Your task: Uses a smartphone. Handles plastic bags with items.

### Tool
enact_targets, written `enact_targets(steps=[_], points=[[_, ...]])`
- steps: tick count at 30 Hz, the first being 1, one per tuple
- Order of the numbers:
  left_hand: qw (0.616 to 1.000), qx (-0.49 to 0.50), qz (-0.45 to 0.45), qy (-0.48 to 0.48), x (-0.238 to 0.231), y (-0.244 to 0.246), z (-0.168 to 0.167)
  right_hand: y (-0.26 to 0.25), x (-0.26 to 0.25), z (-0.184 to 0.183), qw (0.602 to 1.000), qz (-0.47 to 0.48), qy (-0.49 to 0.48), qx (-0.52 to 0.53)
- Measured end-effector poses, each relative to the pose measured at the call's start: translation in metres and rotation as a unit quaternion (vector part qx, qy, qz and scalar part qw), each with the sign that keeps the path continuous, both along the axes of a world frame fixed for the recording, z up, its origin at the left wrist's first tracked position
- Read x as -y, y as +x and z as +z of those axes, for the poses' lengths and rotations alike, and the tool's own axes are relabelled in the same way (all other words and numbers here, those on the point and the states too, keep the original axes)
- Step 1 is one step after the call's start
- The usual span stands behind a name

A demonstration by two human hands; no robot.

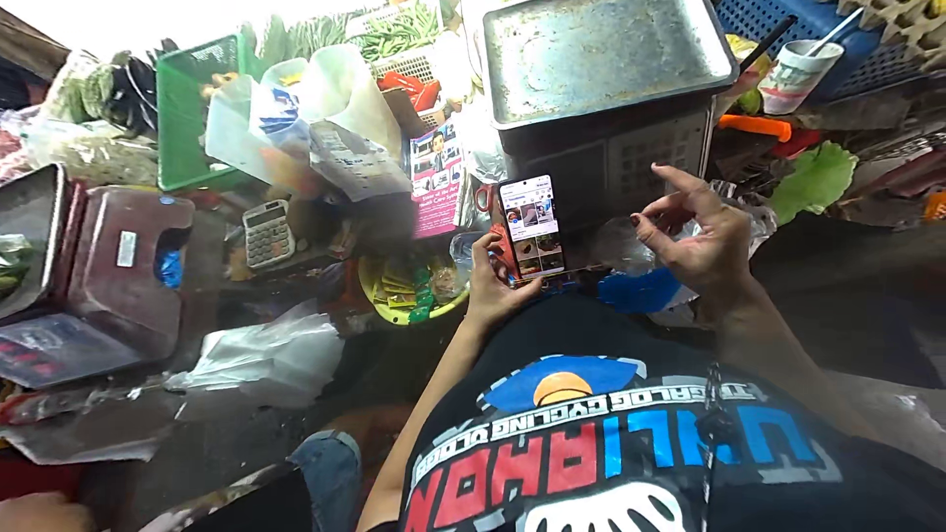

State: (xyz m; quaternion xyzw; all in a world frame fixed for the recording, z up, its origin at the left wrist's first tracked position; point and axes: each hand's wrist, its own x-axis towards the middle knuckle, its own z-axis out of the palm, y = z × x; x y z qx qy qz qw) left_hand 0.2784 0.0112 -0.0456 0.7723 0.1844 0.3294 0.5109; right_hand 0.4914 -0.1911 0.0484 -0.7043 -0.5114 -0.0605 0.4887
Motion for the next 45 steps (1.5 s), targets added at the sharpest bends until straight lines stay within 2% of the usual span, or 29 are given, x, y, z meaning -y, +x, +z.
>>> enact_targets(steps=[5, 11, 16, 19, 29, 45], points=[[0.998, -0.023, 0.03, 0.048, 0.003, 0.004, 0.003, 0.003, 0.006, 0.004, 0.998, -0.035, -0.018, 0.043], [0.985, -0.042, 0.102, 0.13, 0.009, 0.009, -0.003, 0.015, 0.025, 0.009, 0.994, -0.099, -0.037, 0.036], [0.985, -0.044, 0.104, 0.128, 0.014, 0.009, -0.002, 0.025, 0.041, 0.01, 0.987, -0.153, -0.057, 0.017], [0.989, -0.043, 0.099, 0.101, 0.017, 0.007, -0.002, 0.025, 0.043, 0.003, 0.987, -0.142, -0.075, 0.018], [0.985, -0.054, 0.118, 0.112, 0.024, 0.01, 0.001, 0.01, 0.023, -0.008, 0.992, -0.073, -0.106, 0.016], [0.983, -0.085, 0.117, 0.117, 0.027, 0.008, 0.007, -0.014, 0.043, -0.018, 0.992, -0.083, -0.096, -0.018]])
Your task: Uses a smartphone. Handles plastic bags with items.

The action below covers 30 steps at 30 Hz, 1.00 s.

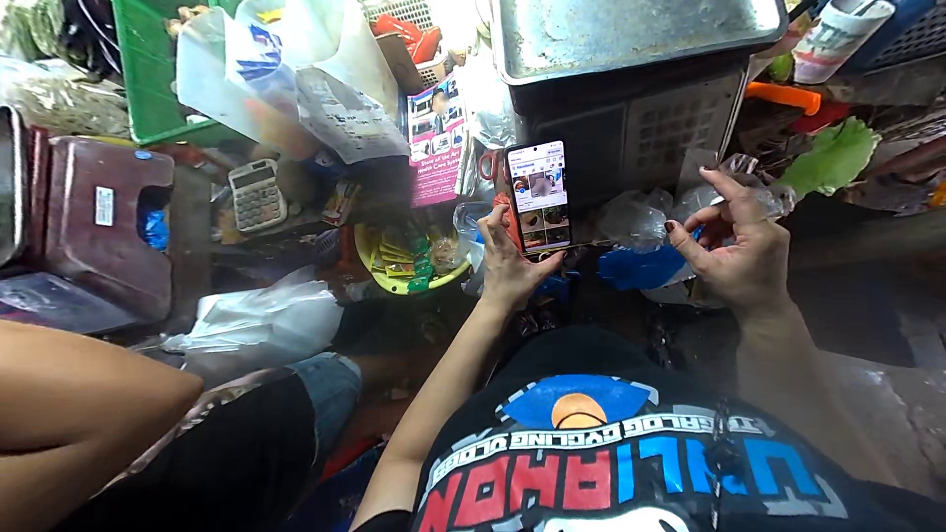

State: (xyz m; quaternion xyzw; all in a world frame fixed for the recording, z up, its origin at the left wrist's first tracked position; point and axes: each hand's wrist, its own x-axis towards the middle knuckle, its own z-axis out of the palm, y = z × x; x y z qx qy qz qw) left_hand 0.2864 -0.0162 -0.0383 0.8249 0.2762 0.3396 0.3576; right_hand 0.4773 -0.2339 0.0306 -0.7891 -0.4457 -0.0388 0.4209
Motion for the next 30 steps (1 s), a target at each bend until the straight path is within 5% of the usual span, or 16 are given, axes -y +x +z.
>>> enact_targets(steps=[18, 30], points=[[0.999, 0.005, -0.045, 0.015, -0.005, -0.005, 0.001, -0.044, -0.003, -0.008, 0.998, -0.011, -0.063, -0.024], [0.999, 0.017, -0.018, 0.031, 0.0, 0.001, -0.002, -0.02, 0.005, -0.008, 0.994, 0.023, -0.103, -0.017]])
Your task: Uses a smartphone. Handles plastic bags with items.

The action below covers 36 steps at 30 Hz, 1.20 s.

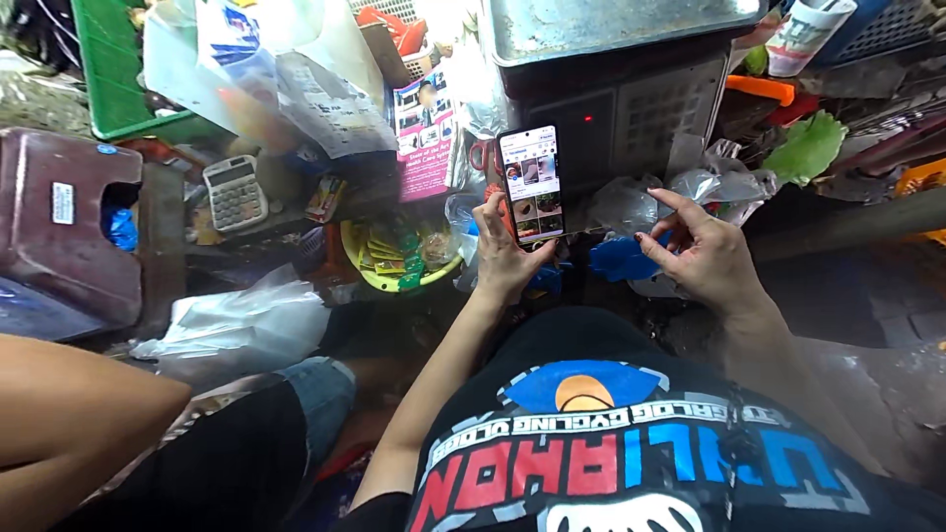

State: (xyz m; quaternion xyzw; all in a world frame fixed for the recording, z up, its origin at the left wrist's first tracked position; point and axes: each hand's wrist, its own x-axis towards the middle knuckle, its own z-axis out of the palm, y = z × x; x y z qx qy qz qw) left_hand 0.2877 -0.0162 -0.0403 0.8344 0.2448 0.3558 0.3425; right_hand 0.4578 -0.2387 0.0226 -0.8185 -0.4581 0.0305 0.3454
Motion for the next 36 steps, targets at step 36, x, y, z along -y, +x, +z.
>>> enact_targets(steps=[36], points=[[0.998, 0.024, 0.056, -0.027, 0.007, 0.013, 0.0, 0.326, -0.02, 0.012, 0.958, -0.242, -0.066, -0.14]])
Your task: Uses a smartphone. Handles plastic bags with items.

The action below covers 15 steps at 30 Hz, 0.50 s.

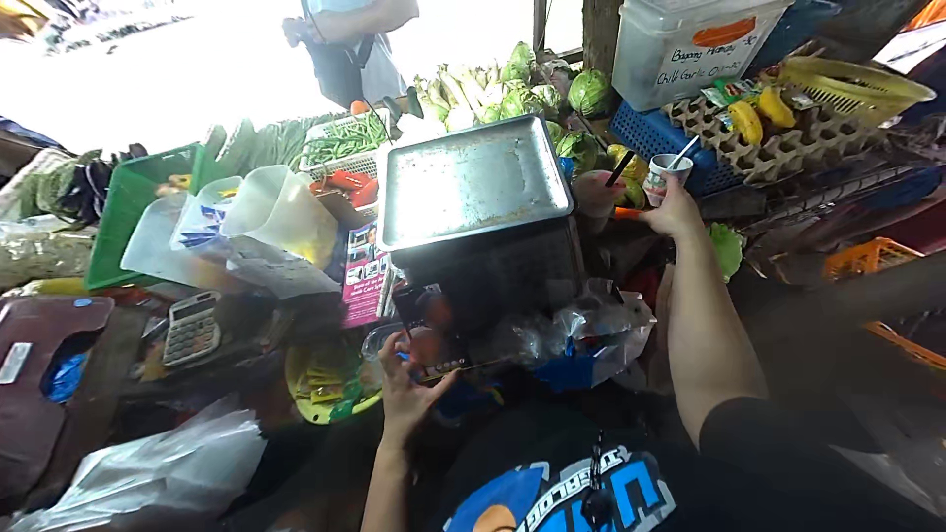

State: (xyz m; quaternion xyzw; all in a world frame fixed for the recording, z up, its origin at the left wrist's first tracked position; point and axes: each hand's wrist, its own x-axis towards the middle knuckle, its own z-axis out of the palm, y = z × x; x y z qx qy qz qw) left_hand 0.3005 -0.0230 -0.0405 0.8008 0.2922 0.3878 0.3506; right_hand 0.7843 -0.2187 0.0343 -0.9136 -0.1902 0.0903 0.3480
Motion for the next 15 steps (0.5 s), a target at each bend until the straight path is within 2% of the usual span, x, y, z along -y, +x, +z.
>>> enact_targets(steps=[4, 7, 9, 11, 13, 15], points=[[0.998, 0.048, -0.019, -0.025, 0.002, 0.002, 0.0, 0.011, 0.013, 0.002, 0.999, -0.017, -0.029, 0.001], [0.998, 0.056, -0.015, -0.016, 0.001, -0.001, -0.001, -0.033, 0.024, 0.033, 0.997, 0.083, 0.006, 0.007], [0.999, 0.029, 0.028, 0.028, 0.006, -0.003, 0.003, -0.078, 0.03, 0.047, 0.973, 0.213, 0.093, -0.004], [0.995, 0.014, 0.079, 0.056, 0.008, -0.004, 0.011, -0.121, 0.029, 0.051, 0.931, 0.327, 0.155, -0.036], [0.986, -0.016, 0.155, 0.055, -0.001, -0.012, 0.018, -0.149, 0.026, 0.045, 0.913, 0.377, 0.15, -0.035], [0.967, -0.087, 0.24, 0.007, -0.019, -0.026, 0.028, -0.161, 0.023, 0.036, 0.915, 0.381, 0.13, 0.007]])
